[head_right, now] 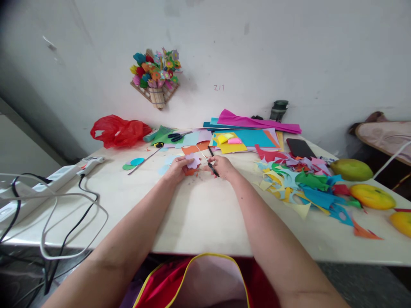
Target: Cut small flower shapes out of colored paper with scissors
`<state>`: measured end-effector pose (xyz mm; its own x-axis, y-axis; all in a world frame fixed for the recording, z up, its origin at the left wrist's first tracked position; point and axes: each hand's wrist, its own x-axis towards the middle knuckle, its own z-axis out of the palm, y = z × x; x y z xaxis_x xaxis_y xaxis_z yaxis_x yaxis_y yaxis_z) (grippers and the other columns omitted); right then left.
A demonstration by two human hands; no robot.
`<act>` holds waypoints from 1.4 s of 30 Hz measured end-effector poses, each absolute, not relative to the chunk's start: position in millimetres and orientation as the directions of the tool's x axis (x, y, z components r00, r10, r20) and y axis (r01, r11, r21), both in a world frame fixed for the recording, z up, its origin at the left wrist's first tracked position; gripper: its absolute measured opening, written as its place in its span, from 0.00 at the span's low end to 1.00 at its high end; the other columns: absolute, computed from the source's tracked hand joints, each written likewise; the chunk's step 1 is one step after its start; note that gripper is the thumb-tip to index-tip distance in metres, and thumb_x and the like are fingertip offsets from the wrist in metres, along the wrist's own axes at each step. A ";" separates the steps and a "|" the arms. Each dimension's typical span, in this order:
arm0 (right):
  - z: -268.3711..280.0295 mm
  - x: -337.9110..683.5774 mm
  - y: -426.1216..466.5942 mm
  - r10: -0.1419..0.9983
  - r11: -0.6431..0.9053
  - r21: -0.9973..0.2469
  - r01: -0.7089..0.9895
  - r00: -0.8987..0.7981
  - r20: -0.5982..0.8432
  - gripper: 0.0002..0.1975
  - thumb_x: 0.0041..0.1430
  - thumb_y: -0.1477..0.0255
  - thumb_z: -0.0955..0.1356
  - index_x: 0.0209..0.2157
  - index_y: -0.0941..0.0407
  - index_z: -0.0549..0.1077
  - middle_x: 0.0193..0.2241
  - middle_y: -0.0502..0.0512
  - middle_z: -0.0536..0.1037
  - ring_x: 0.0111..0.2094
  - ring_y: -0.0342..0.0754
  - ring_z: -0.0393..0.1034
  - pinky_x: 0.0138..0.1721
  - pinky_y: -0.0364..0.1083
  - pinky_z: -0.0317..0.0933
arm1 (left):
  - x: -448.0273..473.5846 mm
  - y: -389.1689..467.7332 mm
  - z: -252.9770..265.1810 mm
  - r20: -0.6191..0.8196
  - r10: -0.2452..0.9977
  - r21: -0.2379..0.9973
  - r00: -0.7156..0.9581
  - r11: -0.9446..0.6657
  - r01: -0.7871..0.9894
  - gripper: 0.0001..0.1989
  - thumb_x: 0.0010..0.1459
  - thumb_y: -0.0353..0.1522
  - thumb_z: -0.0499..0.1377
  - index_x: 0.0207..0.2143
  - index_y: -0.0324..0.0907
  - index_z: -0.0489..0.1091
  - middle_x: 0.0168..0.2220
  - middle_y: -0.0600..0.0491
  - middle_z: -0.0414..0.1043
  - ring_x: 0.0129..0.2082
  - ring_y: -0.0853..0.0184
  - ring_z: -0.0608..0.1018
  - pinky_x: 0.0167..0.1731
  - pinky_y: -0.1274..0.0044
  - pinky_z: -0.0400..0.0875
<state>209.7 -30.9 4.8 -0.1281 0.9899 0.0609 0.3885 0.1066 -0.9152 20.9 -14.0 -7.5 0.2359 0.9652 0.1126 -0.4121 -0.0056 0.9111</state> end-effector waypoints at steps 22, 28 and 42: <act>18.8 210.8 -37.5 0.978 0.130 -0.712 0.690 0.030 0.207 0.07 0.49 0.68 0.69 0.29 0.56 0.77 0.28 0.54 0.79 0.28 0.45 0.70 0.26 0.41 0.59 | 23.6 -15.0 0.0 -0.023 0.964 0.836 0.265 0.164 -0.524 0.07 0.47 0.27 0.58 0.31 0.34 0.72 0.30 0.46 0.76 0.32 0.63 0.78 0.37 0.68 0.76; 24.4 199.4 -44.3 0.991 -0.051 -0.997 -0.063 -0.125 -0.043 0.06 0.50 0.72 0.67 0.32 0.59 0.71 0.16 0.52 0.74 0.11 0.37 0.56 0.12 0.37 0.46 | 27.7 -14.4 -4.2 0.089 0.940 0.932 0.330 0.038 -0.360 0.11 0.45 0.33 0.64 0.31 0.34 0.75 0.35 0.45 0.77 0.37 0.60 0.78 0.38 0.70 0.74; 11.1 192.0 -35.4 0.972 0.230 -0.973 0.018 -0.060 0.229 0.10 0.42 0.74 0.71 0.29 0.58 0.70 0.17 0.48 0.72 0.21 0.43 0.71 0.16 0.37 0.57 | 26.7 -12.9 -1.4 0.038 0.954 0.907 0.297 0.092 -0.412 0.11 0.46 0.33 0.61 0.31 0.35 0.73 0.27 0.47 0.74 0.29 0.63 0.78 0.34 0.70 0.75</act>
<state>192.0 -35.4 11.1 -0.0597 0.9717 0.2288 0.0178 0.2302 -0.9730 26.7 -12.9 -1.4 0.2969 0.9541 0.0384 -0.4118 0.0917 0.9066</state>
